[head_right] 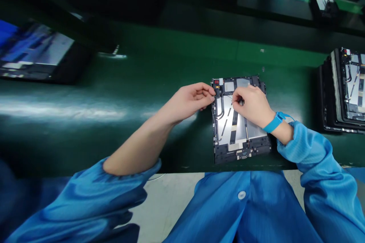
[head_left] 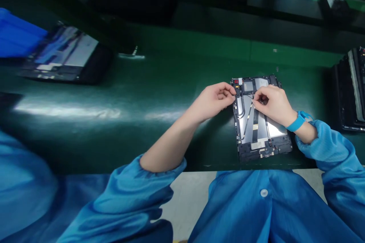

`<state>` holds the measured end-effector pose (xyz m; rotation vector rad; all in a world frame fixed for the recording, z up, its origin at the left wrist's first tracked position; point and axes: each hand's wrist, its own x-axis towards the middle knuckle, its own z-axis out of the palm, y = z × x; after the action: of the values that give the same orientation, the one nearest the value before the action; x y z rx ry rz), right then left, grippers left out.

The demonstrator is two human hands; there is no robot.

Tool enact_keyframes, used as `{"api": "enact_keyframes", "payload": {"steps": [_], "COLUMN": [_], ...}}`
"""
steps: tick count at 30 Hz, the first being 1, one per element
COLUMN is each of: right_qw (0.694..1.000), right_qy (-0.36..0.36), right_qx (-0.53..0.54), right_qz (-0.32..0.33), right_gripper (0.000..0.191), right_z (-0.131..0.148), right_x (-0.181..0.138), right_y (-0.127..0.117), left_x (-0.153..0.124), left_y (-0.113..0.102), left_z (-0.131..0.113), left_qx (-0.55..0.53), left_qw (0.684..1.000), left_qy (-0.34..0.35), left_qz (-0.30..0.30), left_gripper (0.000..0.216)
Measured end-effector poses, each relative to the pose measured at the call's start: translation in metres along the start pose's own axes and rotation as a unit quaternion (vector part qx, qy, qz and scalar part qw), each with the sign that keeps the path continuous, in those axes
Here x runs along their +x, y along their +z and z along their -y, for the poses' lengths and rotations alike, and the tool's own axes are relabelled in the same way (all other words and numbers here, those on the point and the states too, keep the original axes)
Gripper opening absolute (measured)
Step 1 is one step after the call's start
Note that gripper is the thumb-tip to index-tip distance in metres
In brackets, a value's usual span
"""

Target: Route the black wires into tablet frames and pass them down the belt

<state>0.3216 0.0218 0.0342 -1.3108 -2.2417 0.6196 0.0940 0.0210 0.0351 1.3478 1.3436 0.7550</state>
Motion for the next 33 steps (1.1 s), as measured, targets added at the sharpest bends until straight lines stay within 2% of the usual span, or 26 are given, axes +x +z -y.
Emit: {"api": "enact_keyframes", "payload": {"steps": [6, 13, 16, 22, 27, 33], "right_qw": [0.999, 0.998, 0.996, 0.996, 0.995, 0.994], "right_qy": [0.0, -0.017, -0.031, -0.034, -0.04, -0.051], "right_qx": [0.038, 0.059, 0.072, 0.076, 0.081, 0.08], "right_qz": [-0.008, -0.026, -0.033, -0.03, -0.039, -0.05], "right_gripper": [0.015, 0.015, 0.015, 0.014, 0.015, 0.016], "right_z": [-0.002, -0.006, -0.008, -0.009, -0.01, -0.013], "right_x": [0.001, 0.001, 0.001, 0.002, 0.002, 0.0], "right_y": [0.001, 0.004, 0.005, 0.007, 0.009, 0.01], "left_x": [0.003, 0.007, 0.008, 0.003, 0.003, 0.008], "left_y": [-0.005, -0.014, -0.012, 0.001, -0.003, -0.007], "left_z": [-0.005, -0.004, -0.003, -0.001, -0.014, -0.038], "left_qx": [0.011, -0.025, -0.039, -0.072, 0.006, 0.17], "left_qw": [0.999, 0.996, 0.996, 0.997, 0.998, 0.983], "left_qy": [-0.017, -0.019, -0.026, -0.042, -0.063, -0.052], "left_qz": [0.048, 0.085, 0.075, 0.007, 0.024, 0.04], "left_gripper": [0.014, 0.013, 0.014, 0.016, 0.013, 0.012]}}
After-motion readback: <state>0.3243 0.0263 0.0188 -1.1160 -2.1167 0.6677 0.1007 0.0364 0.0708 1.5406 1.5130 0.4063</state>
